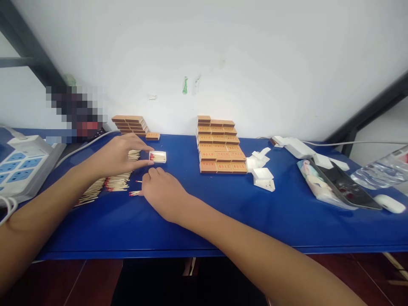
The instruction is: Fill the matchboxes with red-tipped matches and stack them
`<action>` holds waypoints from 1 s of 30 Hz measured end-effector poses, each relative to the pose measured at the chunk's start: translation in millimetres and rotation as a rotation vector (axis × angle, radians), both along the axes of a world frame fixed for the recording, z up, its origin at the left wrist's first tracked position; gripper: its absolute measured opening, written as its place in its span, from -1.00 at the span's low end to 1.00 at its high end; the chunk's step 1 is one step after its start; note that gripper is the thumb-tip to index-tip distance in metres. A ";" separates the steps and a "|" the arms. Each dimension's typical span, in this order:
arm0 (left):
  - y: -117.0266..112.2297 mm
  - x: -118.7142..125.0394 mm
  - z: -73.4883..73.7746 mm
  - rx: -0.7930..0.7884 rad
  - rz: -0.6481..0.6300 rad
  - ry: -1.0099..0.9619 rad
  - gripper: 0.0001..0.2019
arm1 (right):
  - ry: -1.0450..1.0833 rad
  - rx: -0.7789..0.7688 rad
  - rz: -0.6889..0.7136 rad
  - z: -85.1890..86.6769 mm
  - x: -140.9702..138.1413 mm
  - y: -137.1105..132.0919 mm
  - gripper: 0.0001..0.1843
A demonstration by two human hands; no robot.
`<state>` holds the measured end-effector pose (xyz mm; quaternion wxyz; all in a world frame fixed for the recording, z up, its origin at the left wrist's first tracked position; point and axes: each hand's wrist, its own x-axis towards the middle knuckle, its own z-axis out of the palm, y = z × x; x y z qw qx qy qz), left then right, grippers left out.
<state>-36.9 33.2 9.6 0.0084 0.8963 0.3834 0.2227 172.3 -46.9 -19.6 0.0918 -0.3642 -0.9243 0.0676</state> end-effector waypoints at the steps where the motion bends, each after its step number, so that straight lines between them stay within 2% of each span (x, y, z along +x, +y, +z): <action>1: 0.2 0.2 -0.4 -0.002 -0.002 0.001 -0.60 | 0.014 -0.003 -0.001 0.3 3.0 1.2 -0.70; 5: 1.4 0.1 -2.2 -0.009 -0.008 0.020 -0.59 | 0.067 -0.009 -0.008 2.1 17.9 9.2 -0.79; 8: 1.7 0.2 -3.1 -0.024 -0.016 0.022 -0.59 | 0.086 -0.018 -0.026 6.9 29.3 18.4 -0.78; 14: -2.3 5.3 -4.3 -0.070 -0.071 -0.057 -0.62 | 0.231 0.067 -0.221 12.0 44.7 44.4 -0.81; 22: -7.5 10.1 -4.5 -0.146 -0.103 -0.183 -0.62 | 0.477 -0.010 -0.167 -3.6 47.7 57.4 -0.86; 30: -7.7 10.7 -4.6 -0.177 -0.102 -0.188 -0.60 | 0.508 -0.017 -0.167 -4.3 44.9 54.7 -0.87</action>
